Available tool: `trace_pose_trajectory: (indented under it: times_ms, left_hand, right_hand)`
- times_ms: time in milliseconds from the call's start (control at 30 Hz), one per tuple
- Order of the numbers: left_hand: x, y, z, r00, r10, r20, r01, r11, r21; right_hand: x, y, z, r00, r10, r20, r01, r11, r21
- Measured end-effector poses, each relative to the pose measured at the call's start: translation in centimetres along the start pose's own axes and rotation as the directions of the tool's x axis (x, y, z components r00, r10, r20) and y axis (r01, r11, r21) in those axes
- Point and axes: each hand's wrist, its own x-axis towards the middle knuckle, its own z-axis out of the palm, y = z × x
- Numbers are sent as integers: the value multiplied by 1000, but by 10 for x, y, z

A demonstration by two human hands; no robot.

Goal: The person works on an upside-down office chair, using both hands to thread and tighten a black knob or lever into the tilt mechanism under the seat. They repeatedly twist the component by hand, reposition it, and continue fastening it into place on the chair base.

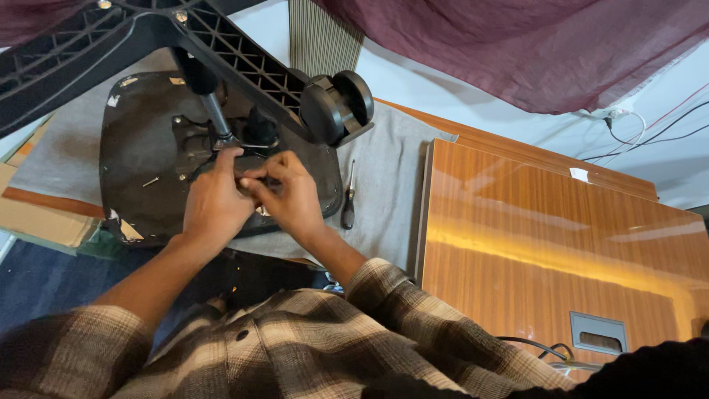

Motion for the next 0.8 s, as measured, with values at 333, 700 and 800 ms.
trace_pose_trajectory:
  times_ms: [333,700,800]
  left_hand:
    - [8,11,-15,995,6,97,-19,991,134]
    - [8,-1,-7,988,144,54,-130,970,-206]
    - [7,1,-7,998,12,55,-11,1000,-14]
  right_hand:
    - [3,4,-1,1000,9,18,-11,993,116]
    - [7,10,-4,994,81,67,-91,982,167]
    - [6,5,-4,997,-75,21,74,996,43]
